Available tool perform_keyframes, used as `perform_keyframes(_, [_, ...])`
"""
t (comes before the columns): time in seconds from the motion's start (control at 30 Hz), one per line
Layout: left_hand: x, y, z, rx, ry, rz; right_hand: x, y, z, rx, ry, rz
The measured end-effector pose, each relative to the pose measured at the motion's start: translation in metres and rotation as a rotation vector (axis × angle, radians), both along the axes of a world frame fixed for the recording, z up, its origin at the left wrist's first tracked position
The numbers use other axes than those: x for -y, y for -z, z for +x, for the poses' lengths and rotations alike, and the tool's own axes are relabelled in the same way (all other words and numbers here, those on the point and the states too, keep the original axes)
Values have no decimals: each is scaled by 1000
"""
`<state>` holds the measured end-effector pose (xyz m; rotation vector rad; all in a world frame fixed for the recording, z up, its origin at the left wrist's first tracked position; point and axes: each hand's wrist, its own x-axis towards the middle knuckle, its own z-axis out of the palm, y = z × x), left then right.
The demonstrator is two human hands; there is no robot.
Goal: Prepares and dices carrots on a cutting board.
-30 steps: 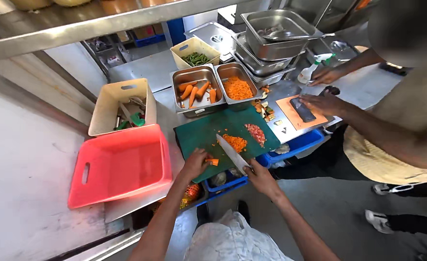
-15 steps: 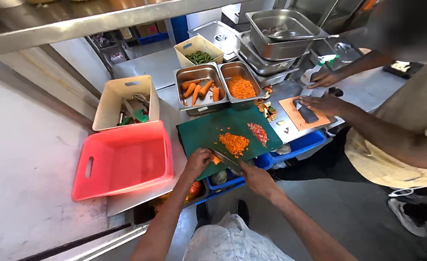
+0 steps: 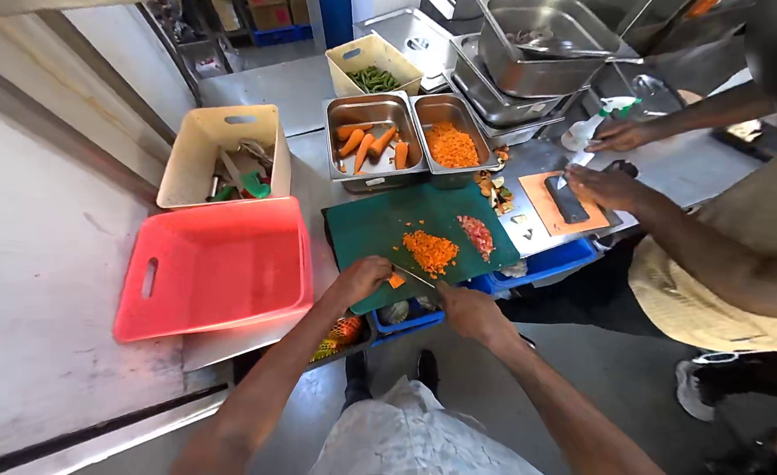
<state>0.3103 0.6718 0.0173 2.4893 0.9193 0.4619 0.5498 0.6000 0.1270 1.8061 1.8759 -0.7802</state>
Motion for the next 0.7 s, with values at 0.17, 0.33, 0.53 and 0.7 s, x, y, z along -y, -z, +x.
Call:
perform_keyframes(0.17, [-4,5,-7,59,-48,14,-13,55,-12,-163,54,-16])
perform_keyframes(0.33, [-3,-2,1,39,-25,2,-20,17,-17,-53,17,-42])
perform_keyframes(0.53, [-4,9,-1,67,3,37,-20,59,-13,-214,69,-17])
perform_keyframes(0.7, [-4,7,1,55,-7,36,-27,8,-8,-70,-24,-26])
